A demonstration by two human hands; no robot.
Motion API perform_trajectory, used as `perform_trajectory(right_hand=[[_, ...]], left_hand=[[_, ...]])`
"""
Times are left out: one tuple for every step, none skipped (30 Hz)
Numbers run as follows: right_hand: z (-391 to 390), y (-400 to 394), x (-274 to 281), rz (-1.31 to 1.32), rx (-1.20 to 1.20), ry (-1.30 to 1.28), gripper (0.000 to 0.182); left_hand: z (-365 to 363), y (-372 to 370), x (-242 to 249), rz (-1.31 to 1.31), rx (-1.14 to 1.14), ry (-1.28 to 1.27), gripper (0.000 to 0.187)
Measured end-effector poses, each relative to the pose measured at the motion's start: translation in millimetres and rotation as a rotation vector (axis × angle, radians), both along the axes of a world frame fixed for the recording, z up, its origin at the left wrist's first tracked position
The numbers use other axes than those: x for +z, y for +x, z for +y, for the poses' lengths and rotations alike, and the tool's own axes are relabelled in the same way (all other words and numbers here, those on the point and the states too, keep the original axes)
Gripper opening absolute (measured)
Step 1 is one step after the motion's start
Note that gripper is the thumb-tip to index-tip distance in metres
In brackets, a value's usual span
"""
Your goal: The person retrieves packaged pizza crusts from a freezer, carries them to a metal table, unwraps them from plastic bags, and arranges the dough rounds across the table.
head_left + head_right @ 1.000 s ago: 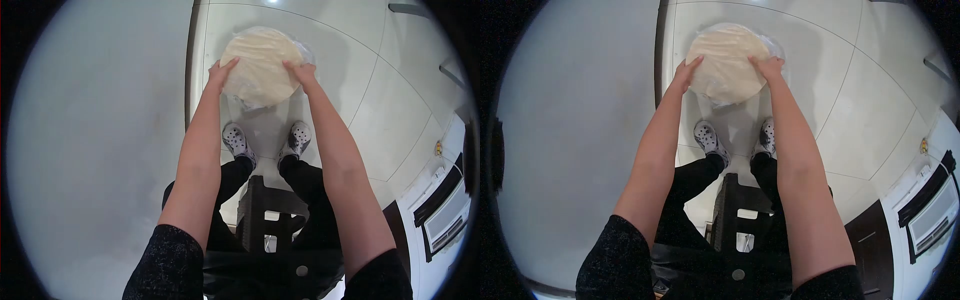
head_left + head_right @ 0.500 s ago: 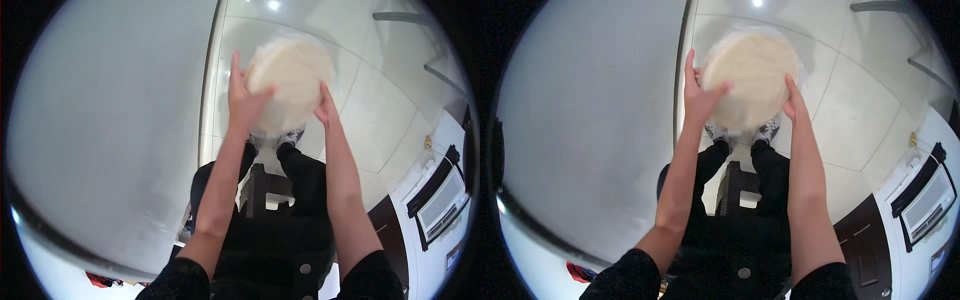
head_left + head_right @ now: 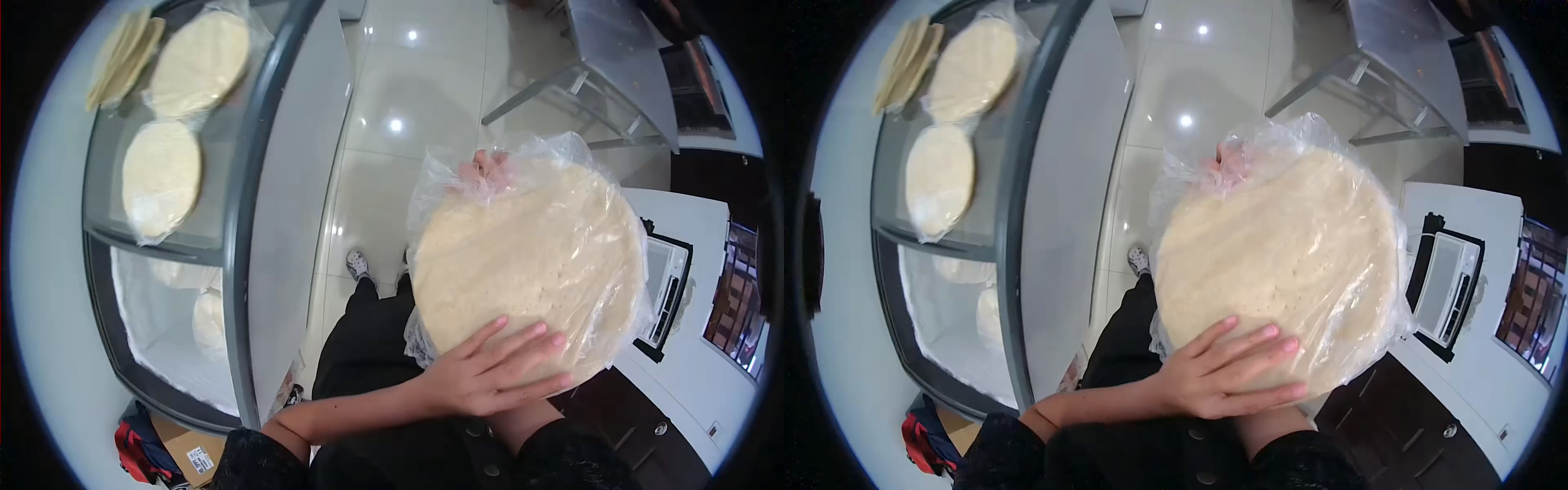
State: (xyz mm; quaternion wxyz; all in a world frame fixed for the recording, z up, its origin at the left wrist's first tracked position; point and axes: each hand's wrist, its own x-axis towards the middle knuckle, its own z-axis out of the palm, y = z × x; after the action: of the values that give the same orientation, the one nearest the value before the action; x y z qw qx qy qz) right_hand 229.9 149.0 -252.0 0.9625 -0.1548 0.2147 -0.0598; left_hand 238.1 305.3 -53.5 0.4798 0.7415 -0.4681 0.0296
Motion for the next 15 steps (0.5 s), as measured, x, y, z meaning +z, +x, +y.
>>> perform_trajectory(right_hand=[[-0.7, -6.1, 20.7, -0.017, 0.000, -0.013, 0.061], [1.6, -9.7, 38.8, -0.036, 0.007, -0.025, 0.061], [3.0, -11.8, 53.9, -0.055, 0.019, -0.036, 0.061], [9.5, -13.2, 64.3, -0.074, 0.030, -0.048, 0.062], [10.4, -16.6, 75.5, -0.087, 0.040, -0.051, 0.062], [12.9, -19.2, 84.4, -0.099, 0.049, -0.052, 0.062], [13.6, -21.0, 91.4, -0.113, 0.062, -0.053, 0.062], [14.3, -21.5, 98.8, -0.126, 0.074, -0.059, 0.062], [14.1, -22.7, 104.2, -0.138, 0.084, -0.063, 0.063], [13.8, -21.8, 108.5, -0.155, 0.095, -0.065, 0.063], [14.7, -19.3, 112.3, -0.168, 0.111, -0.071, 0.063], [14.2, -17.9, 115.7, -0.181, 0.126, -0.067, 0.063], [14.6, -16.4, 117.6, -0.189, 0.140, -0.067, 0.063], [14.8, -14.6, 119.3, -0.198, 0.155, -0.066, 0.064], [14.8, -11.7, 120.6, -0.206, 0.168, -0.065, 0.064]], left_hand=[[0.8, -3.7, 18.4, -0.016, -0.014, -0.025, 0.036], [4.0, -6.8, 32.1, -0.044, -0.002, -0.032, 0.036], [7.5, -7.5, 43.1, -0.032, -0.027, -0.046, 0.037], [19.0, -5.7, 49.3, -0.011, -0.050, -0.054, 0.038], [21.6, -6.1, 60.0, -0.031, -0.034, -0.048, 0.038], [24.4, -5.3, 68.4, 0.055, -0.097, -0.067, 0.041], [24.5, -5.2, 76.2, 0.137, -0.162, -0.091, 0.044], [24.5, -6.8, 80.1, 0.124, -0.177, -0.106, 0.057], [23.7, -9.5, 83.3, 0.108, -0.164, -0.112, 0.057], [22.7, -10.6, 86.0, 0.137, -0.139, -0.165, 0.064], [22.9, -9.2, 87.7, 0.162, -0.113, -0.217, 0.071], [23.3, -11.1, 92.1, 0.144, -0.098, -0.218, 0.071], [25.0, -12.0, 95.4, 0.244, -0.055, -0.217, 0.075], [27.0, -12.9, 99.0, 0.345, -0.011, -0.219, 0.080], [28.8, -11.0, 103.0, 0.331, 0.005, -0.223, 0.080]])
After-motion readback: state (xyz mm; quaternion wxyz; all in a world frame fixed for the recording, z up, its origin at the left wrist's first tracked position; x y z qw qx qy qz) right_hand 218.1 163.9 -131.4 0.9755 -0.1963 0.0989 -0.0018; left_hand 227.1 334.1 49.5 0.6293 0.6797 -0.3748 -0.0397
